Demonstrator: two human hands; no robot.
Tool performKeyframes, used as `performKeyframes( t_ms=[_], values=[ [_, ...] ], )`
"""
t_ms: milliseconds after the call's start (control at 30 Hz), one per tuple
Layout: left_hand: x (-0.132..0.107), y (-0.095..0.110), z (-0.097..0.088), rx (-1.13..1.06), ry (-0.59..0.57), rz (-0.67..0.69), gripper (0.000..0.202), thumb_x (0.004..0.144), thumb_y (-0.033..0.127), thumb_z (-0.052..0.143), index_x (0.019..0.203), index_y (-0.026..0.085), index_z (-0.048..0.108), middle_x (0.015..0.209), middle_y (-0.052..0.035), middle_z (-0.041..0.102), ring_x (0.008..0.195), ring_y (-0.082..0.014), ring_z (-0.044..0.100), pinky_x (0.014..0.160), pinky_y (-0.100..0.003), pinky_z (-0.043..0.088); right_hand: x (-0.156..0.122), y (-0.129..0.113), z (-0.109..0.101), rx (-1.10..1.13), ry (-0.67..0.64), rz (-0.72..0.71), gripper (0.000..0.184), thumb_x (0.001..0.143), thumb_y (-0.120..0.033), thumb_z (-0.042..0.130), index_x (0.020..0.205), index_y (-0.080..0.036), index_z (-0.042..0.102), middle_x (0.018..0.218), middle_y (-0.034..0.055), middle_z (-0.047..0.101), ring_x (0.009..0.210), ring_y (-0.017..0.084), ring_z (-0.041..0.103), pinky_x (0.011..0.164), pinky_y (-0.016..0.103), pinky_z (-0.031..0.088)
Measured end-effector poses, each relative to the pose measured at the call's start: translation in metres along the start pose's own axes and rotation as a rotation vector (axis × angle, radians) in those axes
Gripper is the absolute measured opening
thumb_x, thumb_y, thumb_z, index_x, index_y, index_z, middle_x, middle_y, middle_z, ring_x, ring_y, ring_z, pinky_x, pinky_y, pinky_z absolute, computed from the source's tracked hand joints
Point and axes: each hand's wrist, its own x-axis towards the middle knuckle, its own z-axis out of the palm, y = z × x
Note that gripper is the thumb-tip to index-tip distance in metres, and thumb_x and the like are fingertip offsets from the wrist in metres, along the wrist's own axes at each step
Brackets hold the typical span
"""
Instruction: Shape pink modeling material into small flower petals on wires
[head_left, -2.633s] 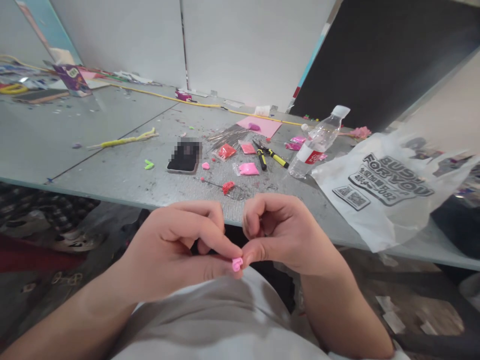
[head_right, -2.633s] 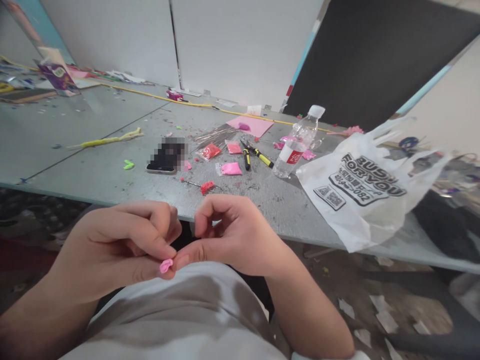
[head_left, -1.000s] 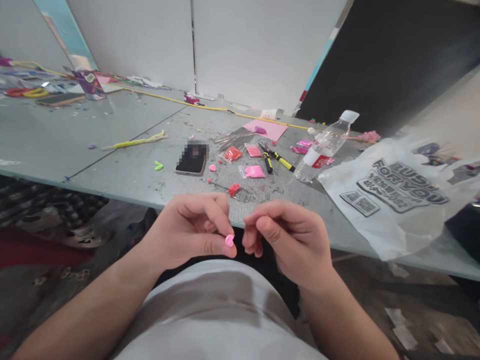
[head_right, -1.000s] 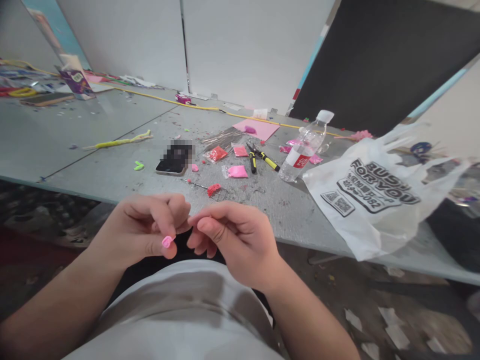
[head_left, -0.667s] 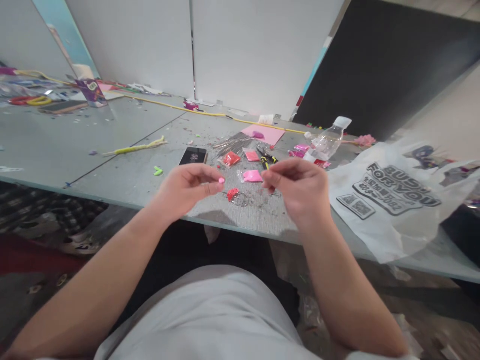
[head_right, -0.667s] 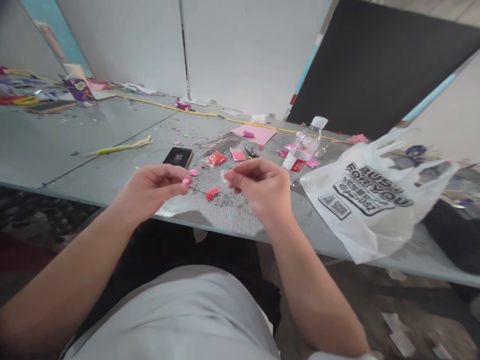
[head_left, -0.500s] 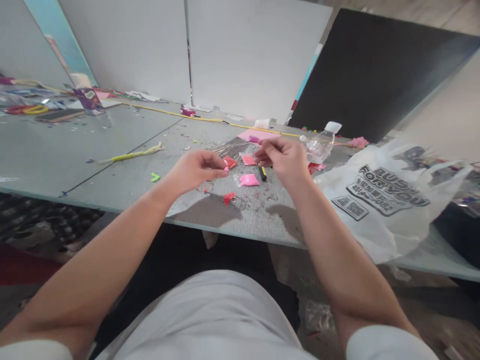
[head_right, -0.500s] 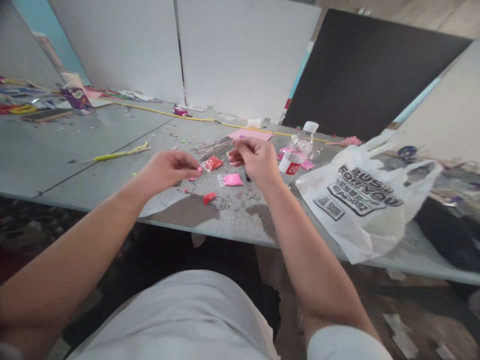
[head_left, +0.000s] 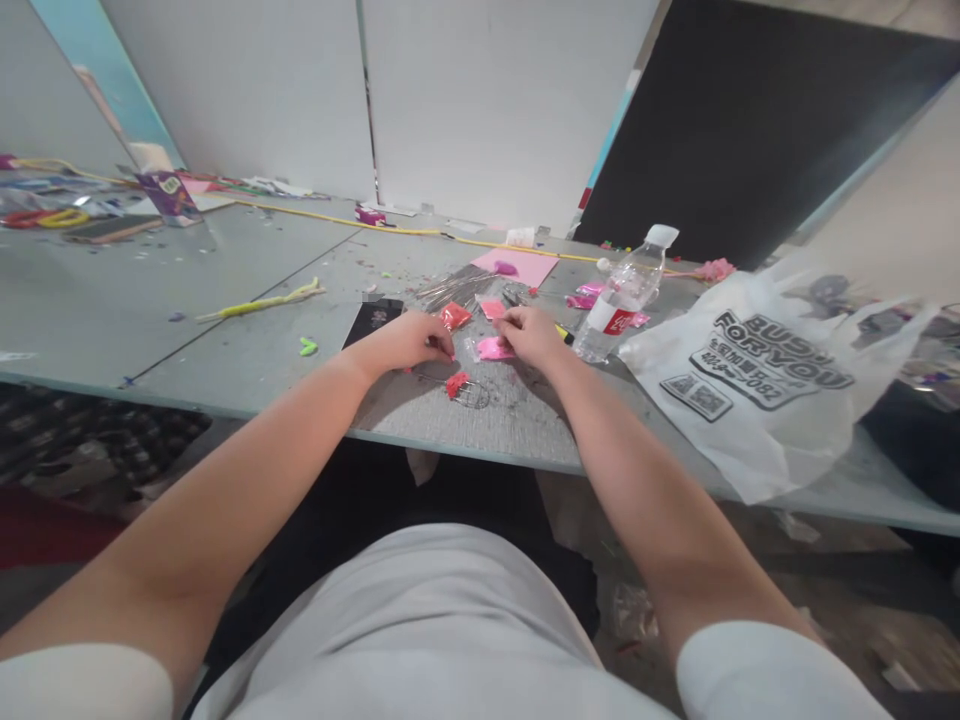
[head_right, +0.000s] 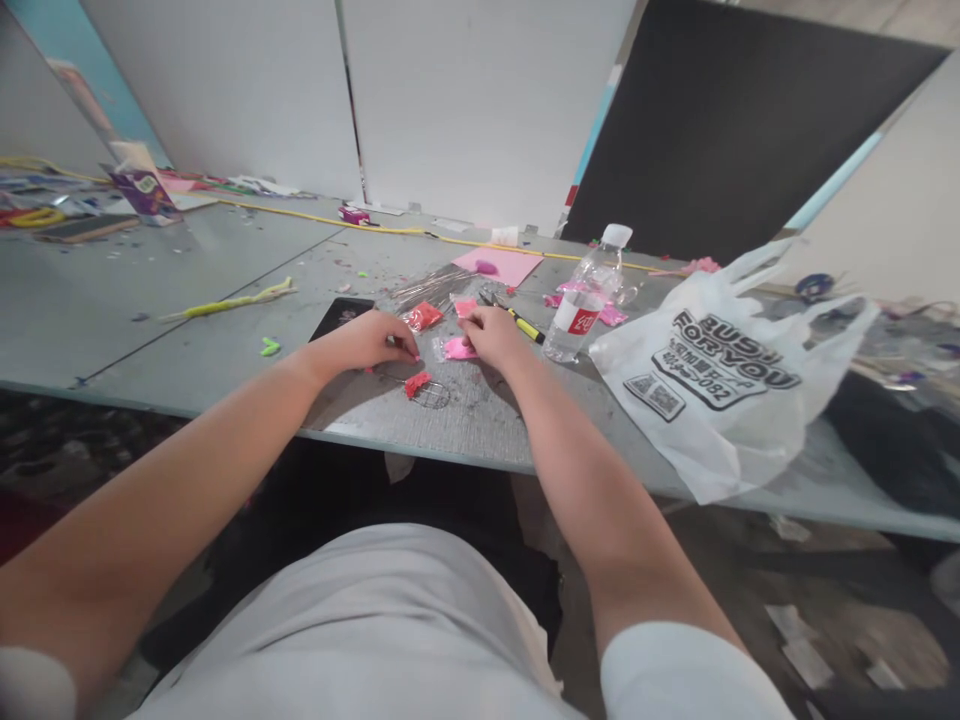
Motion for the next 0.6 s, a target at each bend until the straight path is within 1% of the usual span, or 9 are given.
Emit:
performKeyframes(
  t_ms=[133, 267, 333, 367, 433, 467, 500, 533, 600],
  values=[
    [0.003, -0.006, -0.001, 0.035, -0.011, 0.031, 0.018, 0.082, 0.036, 0.079, 0.086, 0.02, 0.087, 0.098, -0.0088, 0.081, 0.091, -0.0254, 0.072, 0.088, -0.035, 0.053, 0.002, 0.004, 0.003, -0.053, -0.029, -0.011, 0.02, 0.096, -0.024, 0.07, 0.078, -0.018, 0.074, 0.068, 0.0034, 0.076, 0.06, 0.015, 0.068, 0.069, 0.029, 0.057],
    [0.004, -0.011, -0.001, 0.034, -0.036, 0.05, 0.017, 0.083, 0.036, 0.077, 0.087, 0.023, 0.088, 0.101, -0.0081, 0.081, 0.093, -0.0247, 0.073, 0.09, -0.034, 0.053, 0.003, 0.009, 0.005, -0.05, -0.021, -0.01, 0.016, 0.099, -0.014, 0.061, 0.098, -0.016, 0.077, 0.08, 0.0057, 0.08, 0.061, 0.015, 0.07, 0.07, 0.03, 0.057],
    [0.002, -0.012, -0.002, 0.033, -0.044, 0.053, 0.017, 0.084, 0.035, 0.076, 0.089, 0.024, 0.088, 0.103, -0.0075, 0.082, 0.094, -0.0243, 0.073, 0.092, -0.033, 0.053, 0.002, 0.008, 0.004, -0.05, -0.002, -0.016, 0.016, 0.095, -0.01, 0.065, 0.103, -0.016, 0.078, 0.086, 0.0069, 0.081, 0.066, 0.015, 0.072, 0.074, 0.031, 0.059],
    [0.0, -0.013, -0.003, 0.037, -0.043, 0.052, 0.017, 0.085, 0.034, 0.076, 0.091, 0.024, 0.089, 0.104, -0.0075, 0.082, 0.095, -0.0243, 0.073, 0.093, -0.033, 0.053, 0.001, 0.007, 0.003, -0.055, 0.007, -0.021, 0.014, 0.091, -0.01, 0.069, 0.101, -0.016, 0.079, 0.086, 0.0071, 0.081, 0.069, 0.016, 0.073, 0.076, 0.032, 0.06],
    [-0.004, -0.014, -0.007, 0.052, -0.027, 0.042, 0.02, 0.085, 0.034, 0.076, 0.096, 0.023, 0.089, 0.108, -0.0091, 0.081, 0.098, -0.0256, 0.073, 0.094, -0.034, 0.052, -0.002, 0.004, 0.0, -0.068, 0.021, -0.029, 0.004, 0.086, -0.015, 0.078, 0.09, -0.016, 0.079, 0.081, 0.0064, 0.08, 0.07, 0.017, 0.073, 0.078, 0.033, 0.06],
    [-0.006, -0.015, -0.01, 0.066, -0.008, 0.032, 0.023, 0.085, 0.036, 0.076, 0.1, 0.022, 0.088, 0.11, -0.0103, 0.081, 0.099, -0.0267, 0.072, 0.094, -0.035, 0.052, -0.003, 0.002, -0.001, -0.073, 0.024, -0.032, 0.006, 0.087, -0.02, 0.08, 0.084, -0.016, 0.078, 0.077, 0.006, 0.079, 0.068, 0.017, 0.072, 0.076, 0.033, 0.06],
    [-0.009, -0.016, -0.013, 0.09, 0.019, 0.015, 0.027, 0.086, 0.038, 0.076, 0.103, 0.021, 0.088, 0.111, -0.0113, 0.08, 0.1, -0.0276, 0.071, 0.094, -0.036, 0.051, -0.004, 0.001, -0.002, -0.074, 0.023, -0.032, 0.013, 0.089, -0.025, 0.079, 0.08, -0.016, 0.077, 0.073, 0.0056, 0.077, 0.066, 0.017, 0.071, 0.074, 0.032, 0.06],
    [-0.012, -0.017, -0.016, 0.12, 0.049, -0.008, 0.03, 0.087, 0.04, 0.076, 0.106, 0.02, 0.087, 0.11, -0.0118, 0.079, 0.1, -0.028, 0.07, 0.093, -0.036, 0.051, -0.004, 0.0, -0.002, -0.069, 0.019, -0.03, 0.018, 0.093, -0.029, 0.076, 0.08, -0.016, 0.076, 0.07, 0.0054, 0.076, 0.063, 0.017, 0.07, 0.07, 0.03, 0.059],
    [-0.018, -0.019, -0.02, 0.154, 0.105, -0.067, 0.033, 0.086, 0.044, 0.077, 0.106, 0.02, 0.087, 0.105, -0.0109, 0.079, 0.097, -0.0272, 0.068, 0.092, -0.035, 0.05, -0.004, 0.0, -0.001, -0.049, 0.009, -0.022, 0.022, 0.101, -0.031, 0.065, 0.089, -0.016, 0.077, 0.072, 0.006, 0.077, 0.059, 0.015, 0.069, 0.062, 0.027, 0.057]
  ],
)
